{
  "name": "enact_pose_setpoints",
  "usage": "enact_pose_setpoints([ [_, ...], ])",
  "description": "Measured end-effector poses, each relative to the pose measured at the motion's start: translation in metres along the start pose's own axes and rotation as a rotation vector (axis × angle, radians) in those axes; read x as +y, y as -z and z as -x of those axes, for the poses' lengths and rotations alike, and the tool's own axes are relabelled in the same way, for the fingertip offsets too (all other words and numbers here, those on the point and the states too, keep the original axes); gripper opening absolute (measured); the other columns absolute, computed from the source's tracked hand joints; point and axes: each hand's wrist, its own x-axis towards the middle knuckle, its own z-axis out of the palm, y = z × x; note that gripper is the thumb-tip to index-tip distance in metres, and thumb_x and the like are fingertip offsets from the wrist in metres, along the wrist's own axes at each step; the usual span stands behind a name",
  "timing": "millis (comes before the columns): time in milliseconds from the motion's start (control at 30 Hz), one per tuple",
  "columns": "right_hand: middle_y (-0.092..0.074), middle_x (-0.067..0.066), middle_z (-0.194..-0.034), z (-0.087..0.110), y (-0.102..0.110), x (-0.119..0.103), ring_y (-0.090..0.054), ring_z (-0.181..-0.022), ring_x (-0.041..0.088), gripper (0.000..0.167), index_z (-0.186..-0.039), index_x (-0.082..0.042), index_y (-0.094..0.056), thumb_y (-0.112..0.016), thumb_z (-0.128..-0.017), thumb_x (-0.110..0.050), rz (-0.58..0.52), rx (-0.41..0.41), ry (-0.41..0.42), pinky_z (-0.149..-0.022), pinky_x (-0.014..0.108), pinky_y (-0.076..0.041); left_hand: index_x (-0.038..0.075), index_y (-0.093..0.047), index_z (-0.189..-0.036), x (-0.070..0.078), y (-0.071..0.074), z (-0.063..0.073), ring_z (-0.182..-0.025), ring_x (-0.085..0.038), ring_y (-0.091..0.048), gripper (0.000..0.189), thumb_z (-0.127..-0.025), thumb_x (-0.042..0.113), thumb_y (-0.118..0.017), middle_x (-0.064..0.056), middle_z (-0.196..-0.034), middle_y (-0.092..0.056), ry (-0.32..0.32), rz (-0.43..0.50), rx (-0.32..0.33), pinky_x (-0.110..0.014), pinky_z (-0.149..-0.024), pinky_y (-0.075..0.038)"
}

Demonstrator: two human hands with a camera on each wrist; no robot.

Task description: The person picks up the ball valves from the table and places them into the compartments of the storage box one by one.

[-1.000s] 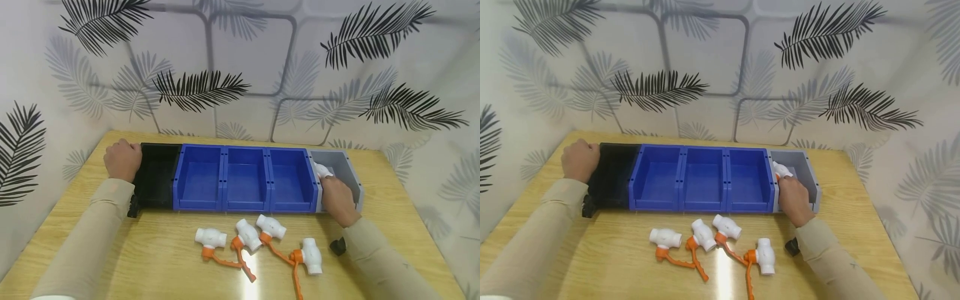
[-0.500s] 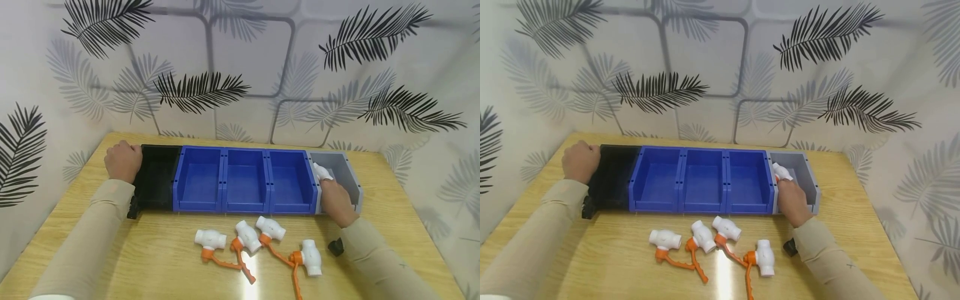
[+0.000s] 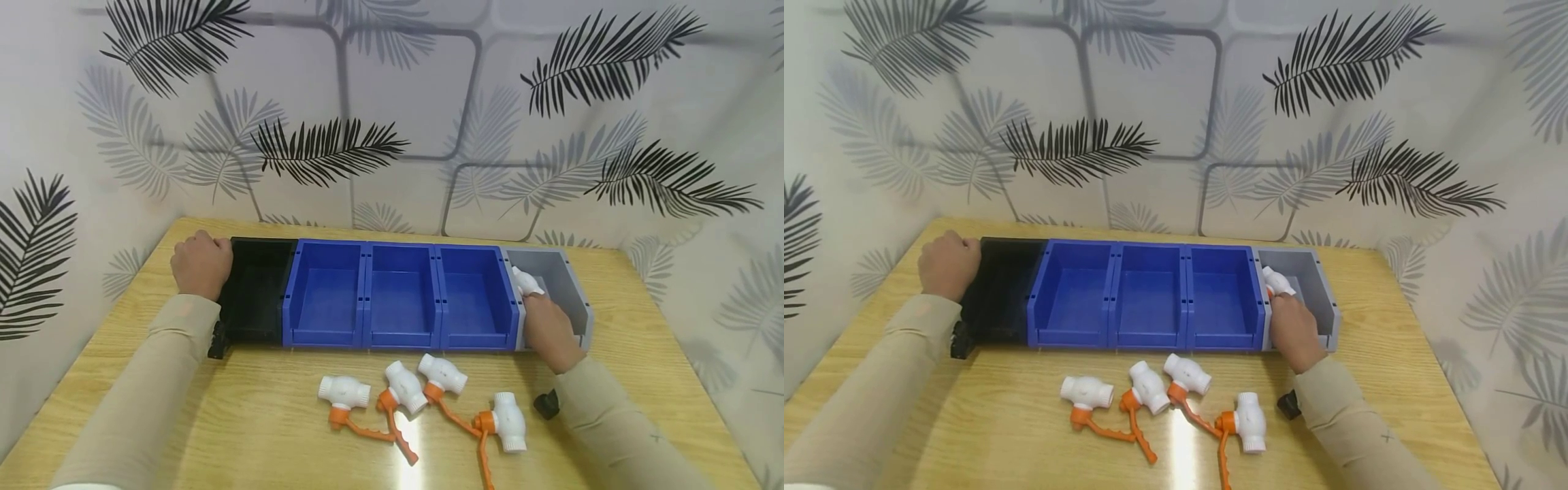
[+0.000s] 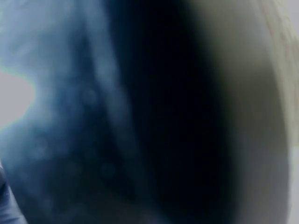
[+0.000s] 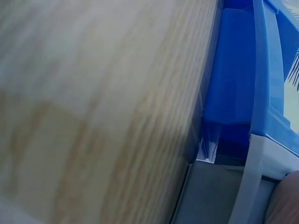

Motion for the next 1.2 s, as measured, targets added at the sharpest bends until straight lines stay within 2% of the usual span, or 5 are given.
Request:
enact_pose_setpoints([
  [400, -0.059, 0.018, -0.085, 0.008, -0.001, 0.005, -0.059, -0.074, 0.044, 0.021, -0.099, -0.001, -0.064, -0.044, -0.093, -0.006, -0.05, 0.042, -0.12, -0.051, 0.054, -0.043, -0.008, -0.049, -0.073, 0.005, -0.001, 0.003, -0.069, -0.049, -0.048, 0.04, -0.092, 0.022, -0.032, -0.031, -0.073, -0.052, -0.015, 0.003, -0.003, -0.058, -0.061, -0.039],
  [633, -0.06, 0.014, -0.082, 0.027, 0.002, 0.008, -0.06, -0.07, 0.032, 0.018, -0.097, 0.001, -0.067, -0.06, -0.086, -0.01, -0.076, 0.221, -0.026, -0.055, 0.046, -0.045, -0.008, -0.048, -0.07, 0.003, 0.0, 0.002, -0.066, -0.049, -0.049, 0.039, -0.091, 0.021, -0.033, -0.031, -0.07, -0.051, -0.029, -0.015, 0.002, -0.057, -0.057, -0.039],
  [900, -0.063, 0.013, -0.085, 0.062, 0.034, -0.008, -0.061, -0.075, 0.031, 0.014, -0.088, 0.0, -0.068, -0.061, -0.081, -0.01, -0.073, 0.355, 0.049, -0.055, 0.044, -0.047, -0.007, -0.048, -0.069, -0.003, 0.001, -0.001, -0.067, -0.049, -0.048, 0.039, -0.092, 0.021, -0.032, -0.03, -0.07, -0.051, -0.018, -0.011, -0.001, -0.058, -0.058, -0.04],
  [1000, -0.065, 0.011, -0.086, 0.079, 0.05, -0.023, -0.062, -0.079, 0.03, 0.014, -0.089, -0.002, -0.069, -0.062, -0.083, -0.013, -0.102, 0.282, 0.044, -0.06, 0.044, -0.048, -0.007, -0.048, -0.07, -0.003, 0.0, -0.003, -0.068, -0.05, -0.049, 0.039, -0.092, 0.022, -0.032, -0.031, -0.072, -0.052, -0.023, -0.002, 0.007, -0.059, -0.059, -0.04],
  [1200, -0.065, 0.0, -0.082, 0.11, 0.069, -0.06, -0.063, -0.075, 0.02, 0.011, -0.085, -0.012, -0.069, -0.063, -0.085, -0.022, -0.119, -0.013, -0.002, -0.061, 0.039, -0.049, -0.007, -0.048, -0.07, -0.002, -0.003, -0.003, -0.069, -0.05, -0.049, 0.041, -0.092, 0.023, -0.031, -0.03, -0.071, -0.051, -0.025, 0.002, 0.003, -0.059, -0.06, -0.04],
])
